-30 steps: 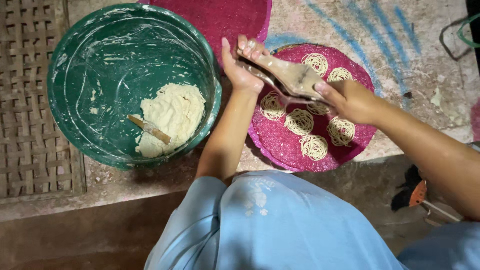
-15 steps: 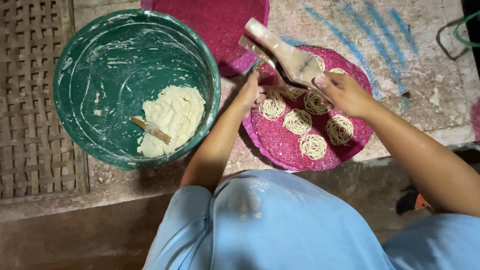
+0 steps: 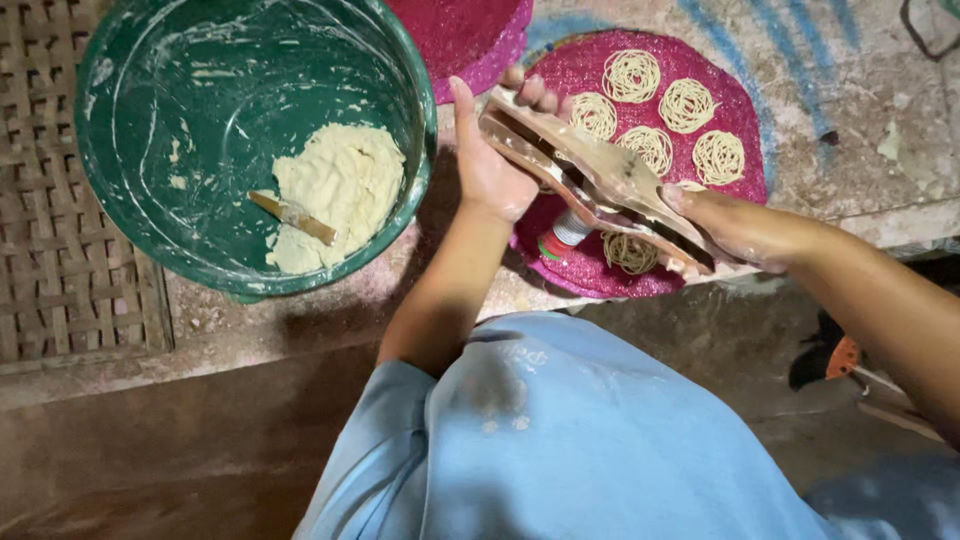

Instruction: The person uses a manual noodle press to extrude dough into thin strands, forming circular nests on a pink tray. They repeatedly load dough into the press, push the plunger, and arrange the resulting noodles on the tray.

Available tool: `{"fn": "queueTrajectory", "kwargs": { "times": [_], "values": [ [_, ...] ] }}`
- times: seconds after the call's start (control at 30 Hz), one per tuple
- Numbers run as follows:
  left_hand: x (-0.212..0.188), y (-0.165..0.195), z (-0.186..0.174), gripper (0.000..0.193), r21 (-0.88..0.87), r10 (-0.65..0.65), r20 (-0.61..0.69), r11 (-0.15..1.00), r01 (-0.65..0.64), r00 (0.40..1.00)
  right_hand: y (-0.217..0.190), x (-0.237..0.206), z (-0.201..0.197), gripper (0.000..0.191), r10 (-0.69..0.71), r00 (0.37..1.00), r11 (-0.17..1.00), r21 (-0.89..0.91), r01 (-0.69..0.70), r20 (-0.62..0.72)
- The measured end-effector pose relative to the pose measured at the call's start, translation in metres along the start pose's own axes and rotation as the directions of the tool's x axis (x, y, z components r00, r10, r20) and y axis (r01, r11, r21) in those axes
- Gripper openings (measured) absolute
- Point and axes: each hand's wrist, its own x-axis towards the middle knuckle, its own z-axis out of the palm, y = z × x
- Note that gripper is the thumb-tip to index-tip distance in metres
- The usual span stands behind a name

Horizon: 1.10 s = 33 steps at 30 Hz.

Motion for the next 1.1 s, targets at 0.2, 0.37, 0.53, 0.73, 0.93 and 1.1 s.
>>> {"fn": "queueTrajectory", "kwargs": {
  "times": [0.2, 0.37, 0.53, 0.73, 0.93, 1.1],
  "values": [
    [-0.009, -0.006, 0.001, 0.048, 0.004, 0.092, 0.005, 0.996, -0.092, 0.996, -0.036, -0.019, 0.029, 0.073, -0.025, 0.968, 0.966, -0.257, -0.042, -0.251],
    [-0.015, 0.006, -0.014, 0.05, -0.003, 0.09, 0.015, 0.996, -0.09, 0.996, -0.046, -0.022, 0.059, 0.062, -0.111, 0.955, 0.955, -0.296, 0.025, -0.276],
    [-0.019, -0.015, -0.021, 0.05, 0.025, 0.146, -0.073, 0.989, -0.144, 0.987, -0.05, -0.032, 0.049, 0.068, 0.02, 0.954, 0.888, -0.433, -0.155, -0.3],
    [0.0, -0.001, -0.011, 0.051, 0.044, 0.167, -0.029, 0.985, -0.165, 0.986, -0.059, -0.027, 0.06, 0.064, -0.266, 0.902, 0.894, -0.436, 0.099, -0.339],
    [-0.016, -0.008, -0.023, 0.047, 0.109, 0.213, -0.196, 0.975, -0.195, 0.957, -0.056, -0.033, 0.057, 0.064, 0.032, 0.958, 0.917, -0.372, -0.142, -0.285],
    [0.01, -0.026, -0.027, 0.037, -0.023, 0.237, 0.037, 0.971, -0.236, 0.971, -0.049, -0.032, 0.038, 0.058, -0.218, 0.902, 0.859, -0.511, -0.003, -0.372]
  ]
}}
